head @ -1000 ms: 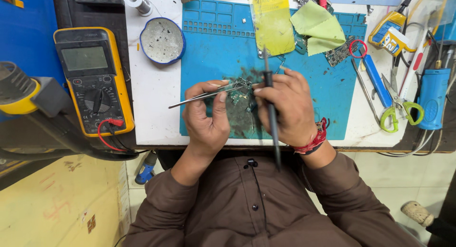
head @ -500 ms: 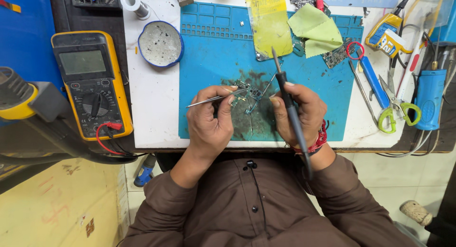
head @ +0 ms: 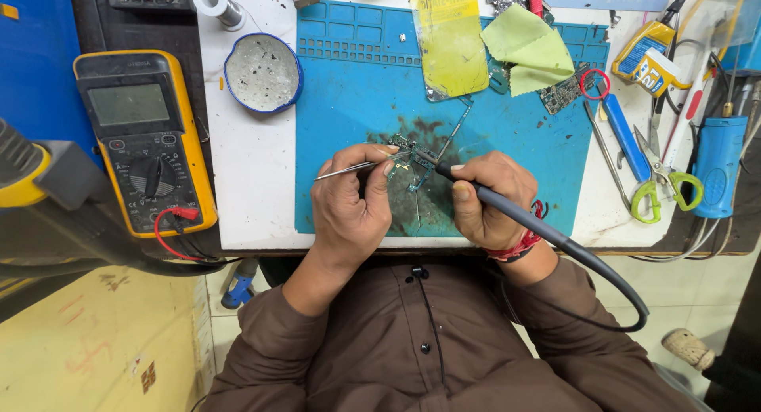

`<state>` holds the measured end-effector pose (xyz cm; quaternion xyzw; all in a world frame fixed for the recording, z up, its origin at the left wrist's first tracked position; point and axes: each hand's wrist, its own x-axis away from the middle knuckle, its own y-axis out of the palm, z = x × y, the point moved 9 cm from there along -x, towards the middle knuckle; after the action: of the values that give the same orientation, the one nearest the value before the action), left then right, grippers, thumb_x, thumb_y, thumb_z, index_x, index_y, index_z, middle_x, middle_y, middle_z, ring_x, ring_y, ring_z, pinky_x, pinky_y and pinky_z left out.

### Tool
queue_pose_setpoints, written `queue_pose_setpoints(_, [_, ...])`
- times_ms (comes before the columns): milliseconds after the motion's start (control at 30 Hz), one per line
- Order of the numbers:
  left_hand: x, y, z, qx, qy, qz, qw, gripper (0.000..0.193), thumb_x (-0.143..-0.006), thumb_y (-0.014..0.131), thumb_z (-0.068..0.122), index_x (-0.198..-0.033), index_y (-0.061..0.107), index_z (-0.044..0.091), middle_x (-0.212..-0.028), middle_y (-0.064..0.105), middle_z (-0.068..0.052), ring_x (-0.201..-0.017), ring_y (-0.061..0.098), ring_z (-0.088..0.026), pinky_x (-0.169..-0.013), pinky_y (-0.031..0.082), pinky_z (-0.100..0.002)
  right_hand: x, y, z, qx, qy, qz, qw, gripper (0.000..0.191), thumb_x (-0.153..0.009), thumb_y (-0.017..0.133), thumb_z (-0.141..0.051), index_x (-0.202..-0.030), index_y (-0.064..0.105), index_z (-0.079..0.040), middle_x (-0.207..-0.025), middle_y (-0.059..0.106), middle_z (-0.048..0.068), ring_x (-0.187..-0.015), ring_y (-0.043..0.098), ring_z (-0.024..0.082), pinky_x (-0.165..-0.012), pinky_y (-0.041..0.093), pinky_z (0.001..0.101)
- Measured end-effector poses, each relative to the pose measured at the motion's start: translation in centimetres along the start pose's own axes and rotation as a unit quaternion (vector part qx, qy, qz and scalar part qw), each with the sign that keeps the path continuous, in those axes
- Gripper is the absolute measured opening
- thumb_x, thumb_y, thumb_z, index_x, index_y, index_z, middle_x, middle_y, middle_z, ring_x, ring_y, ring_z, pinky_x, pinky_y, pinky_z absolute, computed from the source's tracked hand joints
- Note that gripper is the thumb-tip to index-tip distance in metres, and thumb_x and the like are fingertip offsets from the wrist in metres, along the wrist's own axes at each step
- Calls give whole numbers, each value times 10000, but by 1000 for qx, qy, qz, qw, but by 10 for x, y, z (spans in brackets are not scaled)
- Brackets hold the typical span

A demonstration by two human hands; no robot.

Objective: The person uses a soldering iron and tweezers to work on a small green circuit board on a blue mat. They repeatedly heat solder joints and adjust components while holding the board steady with the other hand. The clip shows continuous soldering without a visible final state.

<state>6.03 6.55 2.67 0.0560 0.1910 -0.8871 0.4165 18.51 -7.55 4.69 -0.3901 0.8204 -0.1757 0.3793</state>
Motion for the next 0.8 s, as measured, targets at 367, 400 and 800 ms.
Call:
queue_pose_setpoints(367, [0,0,1,-12,8,0,1000,155,-1016,680,11,-1126,585,66,-1092,753,-68,-924,742,-210,-848,555,-323,-7,3,-3,16,-3,-16,1000,147,-1053,655,-120,-1108,556,-25,-893,671,111,-699,622,262,-640,484,365])
queue_pose_setpoints(400, [0,0,1,-12,7,0,1000,157,-1016,680,11,-1127,583,66,-1092,753,-67,-924,745,-207,-849,553,-324,-7,4,-3,15,-2,-18,1000,151,-1054,655,-119,-1113,550,-27,-900,673,111,-706,626,264,-645,490,366])
queue_pose_setpoints(800, [0,0,0,-2,2,-2,1000,162,-1015,685,-1,-1124,583,64,-1091,748,-60,-908,730,-207,-821,567,-306,-8,4,-4,7,-7,-14,1000,133,-1032,657,-83,-1099,558,-25,-868,664,109,-696,625,264,-642,489,367])
